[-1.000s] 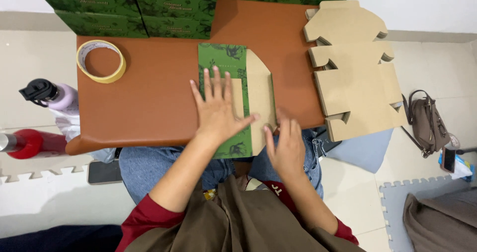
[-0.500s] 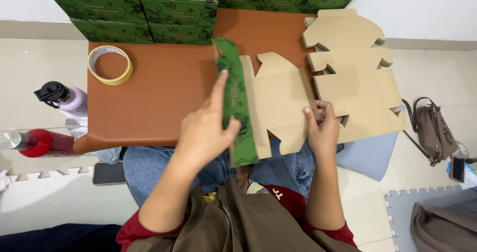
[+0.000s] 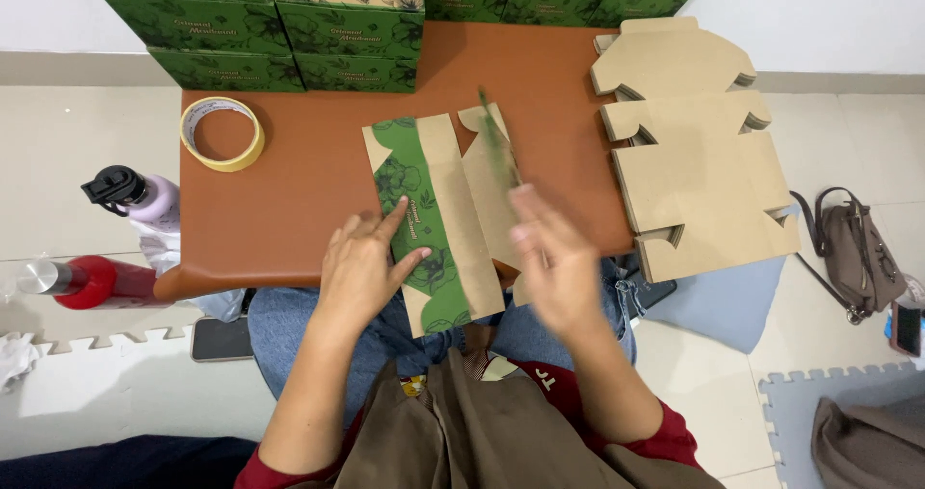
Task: Folding and assembling cardboard boxes from flat printed templates by following pre-scored lines and tucking in flaps.
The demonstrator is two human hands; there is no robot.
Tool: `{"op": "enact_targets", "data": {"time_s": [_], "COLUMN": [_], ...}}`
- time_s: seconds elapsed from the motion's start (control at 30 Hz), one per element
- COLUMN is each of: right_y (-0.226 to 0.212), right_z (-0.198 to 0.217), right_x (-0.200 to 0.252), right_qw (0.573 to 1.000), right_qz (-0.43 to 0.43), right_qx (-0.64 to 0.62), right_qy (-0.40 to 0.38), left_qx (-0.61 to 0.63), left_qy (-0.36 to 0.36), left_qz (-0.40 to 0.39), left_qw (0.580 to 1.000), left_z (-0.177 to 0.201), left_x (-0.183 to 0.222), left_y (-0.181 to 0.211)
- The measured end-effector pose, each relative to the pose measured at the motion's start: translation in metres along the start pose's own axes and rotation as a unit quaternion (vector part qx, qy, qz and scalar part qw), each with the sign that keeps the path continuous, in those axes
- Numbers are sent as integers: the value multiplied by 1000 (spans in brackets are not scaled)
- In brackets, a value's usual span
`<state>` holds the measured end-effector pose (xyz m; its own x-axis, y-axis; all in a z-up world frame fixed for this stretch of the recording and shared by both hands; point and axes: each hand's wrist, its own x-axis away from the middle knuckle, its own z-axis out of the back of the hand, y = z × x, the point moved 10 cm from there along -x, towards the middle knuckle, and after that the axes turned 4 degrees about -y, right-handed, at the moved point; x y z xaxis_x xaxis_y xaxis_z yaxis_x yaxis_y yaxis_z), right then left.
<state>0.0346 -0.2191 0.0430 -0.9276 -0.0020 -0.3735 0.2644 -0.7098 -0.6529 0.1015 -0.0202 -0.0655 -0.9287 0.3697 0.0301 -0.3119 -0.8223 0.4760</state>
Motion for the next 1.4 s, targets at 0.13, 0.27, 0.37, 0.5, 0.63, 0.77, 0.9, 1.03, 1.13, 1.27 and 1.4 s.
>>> {"op": "enact_targets", "data": {"time_s": [0.13,0.27,0.37,0.5,0.63,0.77,0.9,1.03,1.13,1.27,1.4], "right_y": [-4,29,49,71,78,85,48,36,73,128,148], "right_z": [-62,-79,-78,-91,-107,-115,-98,-88,-61,8,52], "right_x": [17,28,13,-26,-71,-87,-54,10,33,17,-63], "right_qw": [969,938,931,907,905,911,907,928,950,942,967], "right_qz": [-53,-71,-55,-34,6,-31,-52,3,-13,24,-29], "right_qx": [46,76,104,149,171,174,199,200,220,335,252], "right_qy": [-236,-331,-346,-394,-390,-373,-369,-315,-222,-15,8], "left_qx": [-55,7,28,24,7,7,4,2,0,-51,-57], "left_qy": [72,71,61,63,71,74,67,73,75,78,85], "left_qz": [-32,-95,-127,-140,-143,-138,-131,-131,-141,-167,-233], "left_qw": [995,993,990,988,987,988,989,989,987,981,967], "left_z": [8,15,13,15,10,10,8,9,11,4,-9], "left_x": [1,2,-1,-4,-4,-3,-3,-2,0,8,22], "left_y": [-4,6,6,5,3,3,2,1,4,17,57]}}
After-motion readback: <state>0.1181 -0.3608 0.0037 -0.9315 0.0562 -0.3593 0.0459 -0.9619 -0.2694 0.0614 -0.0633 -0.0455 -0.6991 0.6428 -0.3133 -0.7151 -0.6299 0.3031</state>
